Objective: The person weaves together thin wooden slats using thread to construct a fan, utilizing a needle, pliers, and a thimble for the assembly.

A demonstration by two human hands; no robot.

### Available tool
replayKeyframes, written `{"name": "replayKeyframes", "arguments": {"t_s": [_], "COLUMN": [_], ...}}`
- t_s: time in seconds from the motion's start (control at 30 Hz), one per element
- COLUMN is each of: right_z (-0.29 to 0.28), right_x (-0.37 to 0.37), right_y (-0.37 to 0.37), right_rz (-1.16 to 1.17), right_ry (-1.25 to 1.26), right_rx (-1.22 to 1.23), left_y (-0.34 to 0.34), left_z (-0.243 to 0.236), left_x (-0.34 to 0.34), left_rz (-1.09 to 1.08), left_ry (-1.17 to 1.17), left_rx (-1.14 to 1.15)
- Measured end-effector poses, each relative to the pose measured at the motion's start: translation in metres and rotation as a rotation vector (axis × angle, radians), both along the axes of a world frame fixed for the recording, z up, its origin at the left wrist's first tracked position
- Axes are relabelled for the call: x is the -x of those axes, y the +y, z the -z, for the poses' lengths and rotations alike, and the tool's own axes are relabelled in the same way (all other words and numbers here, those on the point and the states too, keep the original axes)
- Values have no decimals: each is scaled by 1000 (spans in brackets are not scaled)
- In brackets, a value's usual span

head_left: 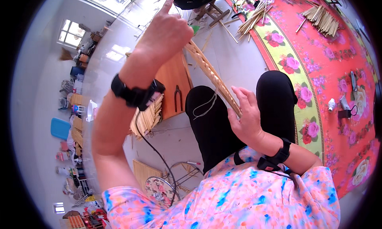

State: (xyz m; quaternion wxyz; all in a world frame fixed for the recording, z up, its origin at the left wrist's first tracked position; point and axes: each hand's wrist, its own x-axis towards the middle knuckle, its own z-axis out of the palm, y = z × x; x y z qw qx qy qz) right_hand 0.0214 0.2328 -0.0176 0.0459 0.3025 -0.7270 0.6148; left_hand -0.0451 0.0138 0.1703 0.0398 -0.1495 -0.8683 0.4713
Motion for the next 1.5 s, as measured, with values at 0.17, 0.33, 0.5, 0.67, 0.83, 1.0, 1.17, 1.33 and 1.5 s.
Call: {"name": "replayKeyframes", "arguments": {"t_s": [0.17, 0.33, 0.5, 0.67, 0.83, 1.0, 1.17, 1.33, 1.5], "right_z": [-5, -14, -82, -111, -66, -46, -58, -52, -53], "right_x": [4, 35, 103, 111, 135, 128, 96, 97, 104], "right_y": [3, -26, -51, -54, -23, 19, 46, 49, 33], "right_rz": [-166, -318, -259, -105, 35, -146, -141, -155, -171], "right_ry": [-6, -370, -855, -818, -679, -706, -846, -926, -851], "right_rx": [63, 166, 494, 631, 430, 260, 89, 96, -67], "left_y": [-40, -32, 17, 77, 137, 162, 174, 172, 180], "left_z": [-30, -51, -20, 38, 100, 130, 165, 177, 191], "left_x": [-7, -38, -55, -73, -88, -123, -141, -139, -131], "left_rz": [12, -62, -127, -178, -292, -40, 121, 181, 111], "left_ry": [68, 244, 447, 610, 295, -131, -177, -163, 13], "left_rx": [-115, -266, -368, -505, -1194, -1717, -1874, -1893, -1871]}}
